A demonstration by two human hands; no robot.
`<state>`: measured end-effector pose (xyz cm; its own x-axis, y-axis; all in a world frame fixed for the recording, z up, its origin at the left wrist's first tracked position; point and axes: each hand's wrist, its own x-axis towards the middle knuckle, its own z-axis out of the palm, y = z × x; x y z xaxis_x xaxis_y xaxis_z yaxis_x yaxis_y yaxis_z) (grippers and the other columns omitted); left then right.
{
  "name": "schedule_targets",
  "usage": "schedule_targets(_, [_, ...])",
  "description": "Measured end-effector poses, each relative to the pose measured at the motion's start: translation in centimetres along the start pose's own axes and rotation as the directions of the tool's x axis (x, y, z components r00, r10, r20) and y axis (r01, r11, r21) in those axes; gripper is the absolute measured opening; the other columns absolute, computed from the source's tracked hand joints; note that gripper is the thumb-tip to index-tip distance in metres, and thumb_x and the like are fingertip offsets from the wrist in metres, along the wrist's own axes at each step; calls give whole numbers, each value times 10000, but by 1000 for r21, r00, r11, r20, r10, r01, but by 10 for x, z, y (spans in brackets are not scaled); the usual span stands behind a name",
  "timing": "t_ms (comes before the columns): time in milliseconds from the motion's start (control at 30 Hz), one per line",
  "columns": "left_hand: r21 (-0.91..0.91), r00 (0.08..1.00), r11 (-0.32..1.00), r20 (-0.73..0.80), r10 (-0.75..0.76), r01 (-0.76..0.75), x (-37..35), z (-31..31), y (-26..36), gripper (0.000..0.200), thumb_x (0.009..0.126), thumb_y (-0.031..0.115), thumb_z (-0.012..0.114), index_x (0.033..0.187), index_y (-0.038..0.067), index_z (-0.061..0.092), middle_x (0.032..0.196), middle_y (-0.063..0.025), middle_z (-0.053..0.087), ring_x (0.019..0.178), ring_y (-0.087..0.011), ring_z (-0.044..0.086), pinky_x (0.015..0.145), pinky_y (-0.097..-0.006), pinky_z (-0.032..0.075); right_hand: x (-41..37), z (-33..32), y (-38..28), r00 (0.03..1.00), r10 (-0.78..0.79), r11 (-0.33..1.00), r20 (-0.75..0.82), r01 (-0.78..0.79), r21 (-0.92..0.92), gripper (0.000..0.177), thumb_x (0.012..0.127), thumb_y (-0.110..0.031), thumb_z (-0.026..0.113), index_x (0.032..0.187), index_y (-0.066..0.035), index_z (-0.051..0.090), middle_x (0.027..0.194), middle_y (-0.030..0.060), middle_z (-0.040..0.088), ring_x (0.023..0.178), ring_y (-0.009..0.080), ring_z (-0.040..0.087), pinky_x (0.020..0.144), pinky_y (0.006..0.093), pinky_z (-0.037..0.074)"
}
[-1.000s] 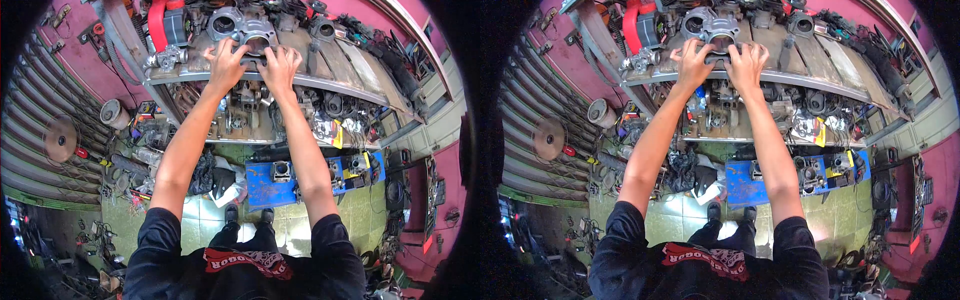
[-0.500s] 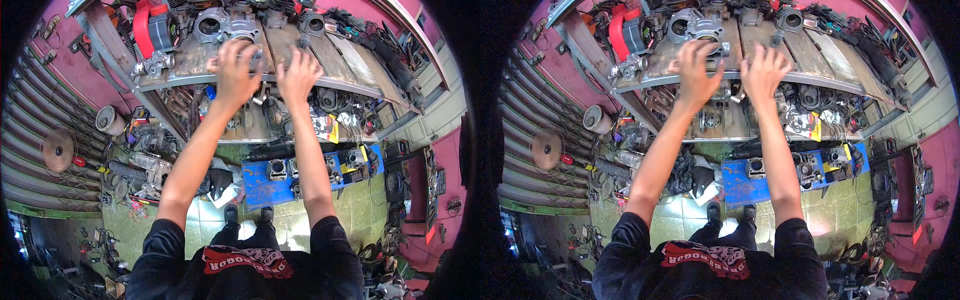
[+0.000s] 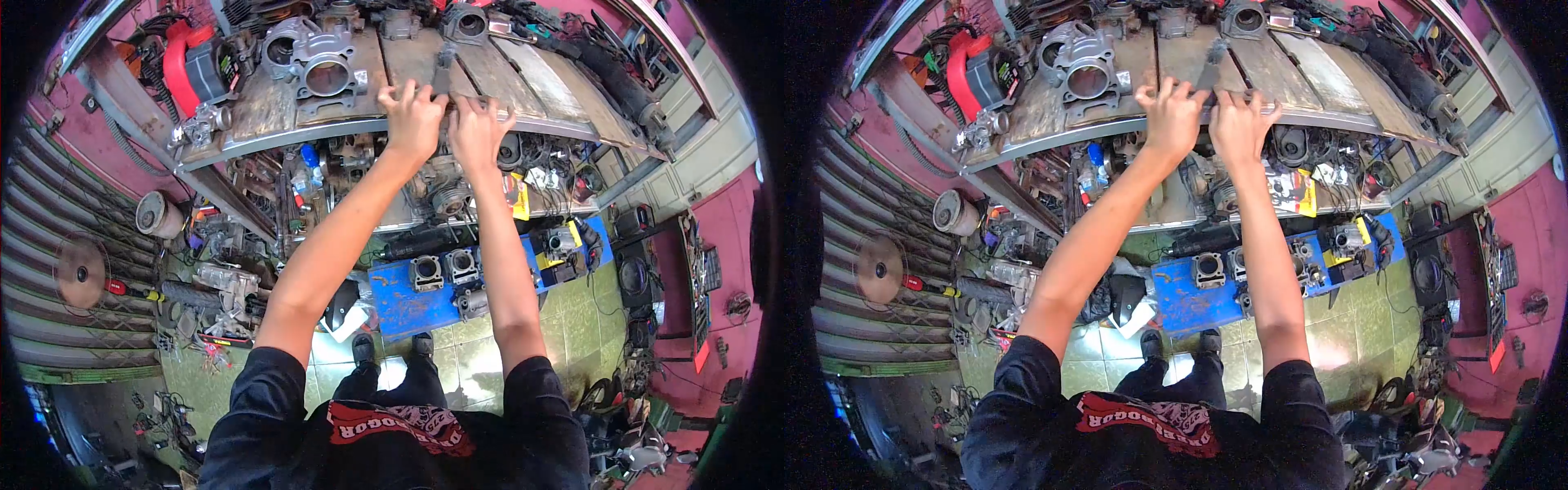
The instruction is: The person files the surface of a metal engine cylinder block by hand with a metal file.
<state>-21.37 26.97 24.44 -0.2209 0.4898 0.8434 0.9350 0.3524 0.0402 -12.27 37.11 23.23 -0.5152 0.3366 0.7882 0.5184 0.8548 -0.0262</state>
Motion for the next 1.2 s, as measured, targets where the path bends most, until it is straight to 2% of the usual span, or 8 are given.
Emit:
schedule_targets(233, [-93, 999, 995, 2, -44, 44, 0, -3, -7, 196, 745, 214, 784, 927, 142, 791, 869, -14, 727, 1034, -213, 617, 954, -557, 320, 1, 15, -1, 998, 27, 987, -51, -18, 161, 226, 983, -265, 589, 1065, -135, 754, 1045, 96, 763, 1198, 322, 586, 1086, 692, 232])
schedule_targets(300, [-224, 922, 899, -8, -388, 376, -4, -5, -1, 242, 737, 301, 822, 927, 153, 793, 808, -1, 727, 1028, -203, 621, 961, -535, 316, 3, 11, -5, 996, 85, 974, -37, -75, 213, 282, 1023, -311, 551, 1024, -122, 760, 1031, 100, 762, 1189, 318, 583, 1090, 676, 220])
schedule_targets(533, [-358, 803, 773, -98, -588, 523, -32, -8, 23, 219, 746, 287, 831, 919, 158, 795, 827, -4, 745, 982, -211, 620, 965, -484, 301, 18, -10, -24, 973, 181, 934, 145, -216, 286, 359, 1009, -415, 573, 997, -112, 766, 1018, 106, 762, 1177, 313, 566, 1064, 659, 257])
schedule_targets(733, [-438, 778, 717, -60, -625, 542, -48, -7, 25, 171, 752, 217, 813, 804, 87, 715, 863, -66, 739, 1021, -279, 603, 940, -507, 294, 24, -15, -40, 926, 271, 927, 262, -324, 189, 459, 916, -478, 678, 1135, -75, 692, 1010, 182, 759, 1125, 379, 652, 1064, 666, 295])
schedule_targets(833, [-470, 745, 681, -70, -664, 562, -60, -1, 26, 172, 756, 205, 812, 833, 92, 708, 880, -82, 710, 981, -268, 620, 917, -460, 321, 25, -12, -47, 834, 305, 844, 461, -461, 275, 703, 856, -487, 732, 1336, -34, 489, 1012, 267, 749, 1051, 454, 710, 1026, 640, 383])
schedule_targets(1000, [-504, 781, 639, 125, -612, 581, -80, -8, 13, 155, 787, 215, 807, 877, 115, 730, 934, -68, 693, 1024, -259, 607, 952, -457, 326, 19, -3, -48, 795, 398, 790, 458, -550, 269, 713, 821, -485, 758, 1285, 13, 548, 984, 268, 752, 1025, 458, 714, 1031, 640, 391])
schedule_targets(1100, [-316, 892, 872, -135, -432, 375, -78, -68, -15, 215, 809, 256, 809, 995, 174, 740, 948, -33, 678, 1088, -260, 585, 972, -481, 318, 13, -19, -43, 810, 423, 755, 407, -563, 335, 597, 819, -481, 755, 1136, 23, 717, 1019, 280, 746, 1018, 449, 715, 997, 564, 456])
schedule_targets(1200, [-182, 890, 928, -271, -367, 327, -67, -103, -87, 434, 822, 267, 807, 1201, 137, 640, 1172, -71, 625, 1162, -302, 554, 989, -486, 332, -12, -9, -43, 859, 430, 649, 278, -508, 566, 557, 893, -354, 741, 1286, 27, 637, 927, 205, 755, 882, 302, 721, 886, 403, 527])
